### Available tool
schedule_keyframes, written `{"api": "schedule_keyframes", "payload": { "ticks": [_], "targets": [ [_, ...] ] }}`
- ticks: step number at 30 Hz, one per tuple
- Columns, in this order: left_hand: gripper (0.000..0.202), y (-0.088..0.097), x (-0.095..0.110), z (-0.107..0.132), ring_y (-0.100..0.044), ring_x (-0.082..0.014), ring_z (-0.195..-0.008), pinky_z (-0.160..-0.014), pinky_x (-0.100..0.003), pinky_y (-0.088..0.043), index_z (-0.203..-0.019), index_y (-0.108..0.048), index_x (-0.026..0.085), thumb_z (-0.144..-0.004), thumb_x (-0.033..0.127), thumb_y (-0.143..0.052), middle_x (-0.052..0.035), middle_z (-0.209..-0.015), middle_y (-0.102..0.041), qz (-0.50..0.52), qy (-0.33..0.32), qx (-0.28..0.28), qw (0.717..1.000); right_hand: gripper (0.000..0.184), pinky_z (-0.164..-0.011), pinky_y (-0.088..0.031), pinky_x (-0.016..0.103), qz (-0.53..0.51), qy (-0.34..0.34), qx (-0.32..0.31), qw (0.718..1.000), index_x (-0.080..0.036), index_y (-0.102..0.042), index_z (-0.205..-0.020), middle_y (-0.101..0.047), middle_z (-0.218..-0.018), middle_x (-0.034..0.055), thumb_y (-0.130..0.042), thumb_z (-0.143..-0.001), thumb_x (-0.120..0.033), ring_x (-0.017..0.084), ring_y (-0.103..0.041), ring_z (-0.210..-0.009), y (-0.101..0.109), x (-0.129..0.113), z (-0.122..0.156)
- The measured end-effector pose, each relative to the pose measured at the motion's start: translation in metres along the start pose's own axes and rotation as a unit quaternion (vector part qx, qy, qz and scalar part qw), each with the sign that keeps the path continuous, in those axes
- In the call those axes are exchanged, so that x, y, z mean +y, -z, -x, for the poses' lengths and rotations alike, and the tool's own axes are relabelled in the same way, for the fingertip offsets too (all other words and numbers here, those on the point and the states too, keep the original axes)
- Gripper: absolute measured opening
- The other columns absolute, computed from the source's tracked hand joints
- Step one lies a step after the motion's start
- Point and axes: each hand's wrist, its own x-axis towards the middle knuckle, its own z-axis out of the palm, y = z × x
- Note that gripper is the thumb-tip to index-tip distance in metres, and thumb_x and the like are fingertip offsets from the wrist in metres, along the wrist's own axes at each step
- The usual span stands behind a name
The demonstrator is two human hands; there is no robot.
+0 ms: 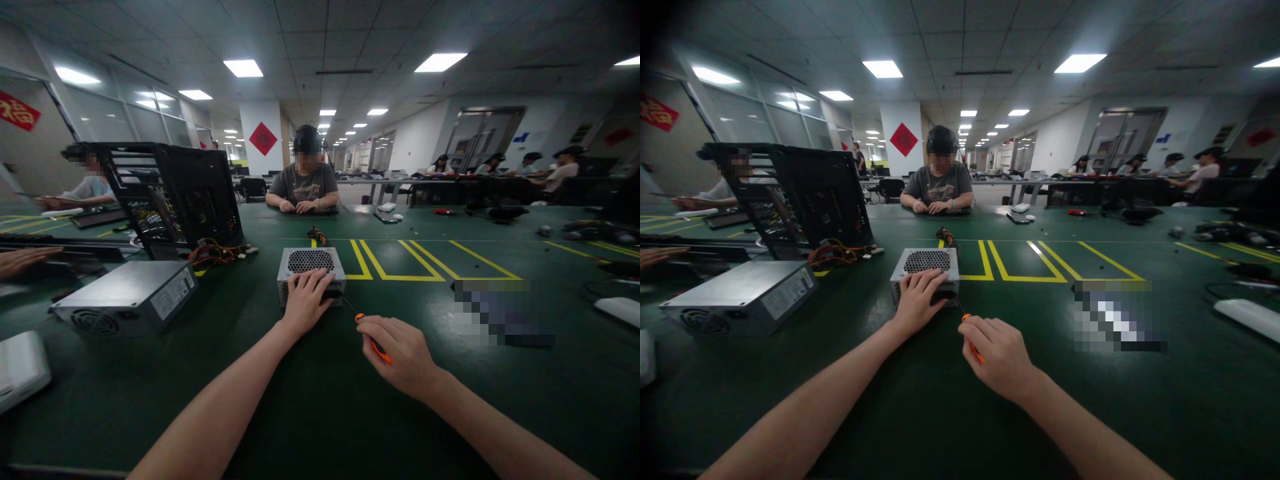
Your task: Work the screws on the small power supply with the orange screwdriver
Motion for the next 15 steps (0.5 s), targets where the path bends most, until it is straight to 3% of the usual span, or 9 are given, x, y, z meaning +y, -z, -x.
{"api": "schedule_keyframes", "payload": {
  "ticks": [8, 15],
  "targets": [
    [0.044, 0.000, 0.000, 0.000, -0.041, -0.0227, -0.115, -0.091, -0.040, -0.028, -0.121, -0.046, 0.026, -0.078, 0.031, -0.055, -0.0053, -0.126, -0.050, -0.008, 0.000, 0.000, 1.000, 0.020, -0.059, -0.039, 0.024, 0.020, 0.082, -0.075, 0.994, -0.018, -0.060, -0.091, -0.064, -0.084, 0.0030, -0.044, -0.080, -0.012, 0.011, -0.054, -0.067, 0.000, -0.005, -0.003],
    [0.045, 0.000, 0.000, 0.000, -0.041, -0.0225, -0.115, -0.092, -0.039, -0.028, -0.121, -0.046, 0.026, -0.078, 0.032, -0.056, -0.0047, -0.127, -0.050, -0.010, -0.002, 0.003, 1.000, 0.021, -0.069, -0.045, 0.028, -0.033, 0.040, -0.128, 0.990, -0.014, -0.058, -0.093, -0.060, -0.102, 0.0095, -0.044, -0.078, -0.018, 0.014, -0.057, -0.081, 0.004, -0.015, -0.001]
  ]
}}
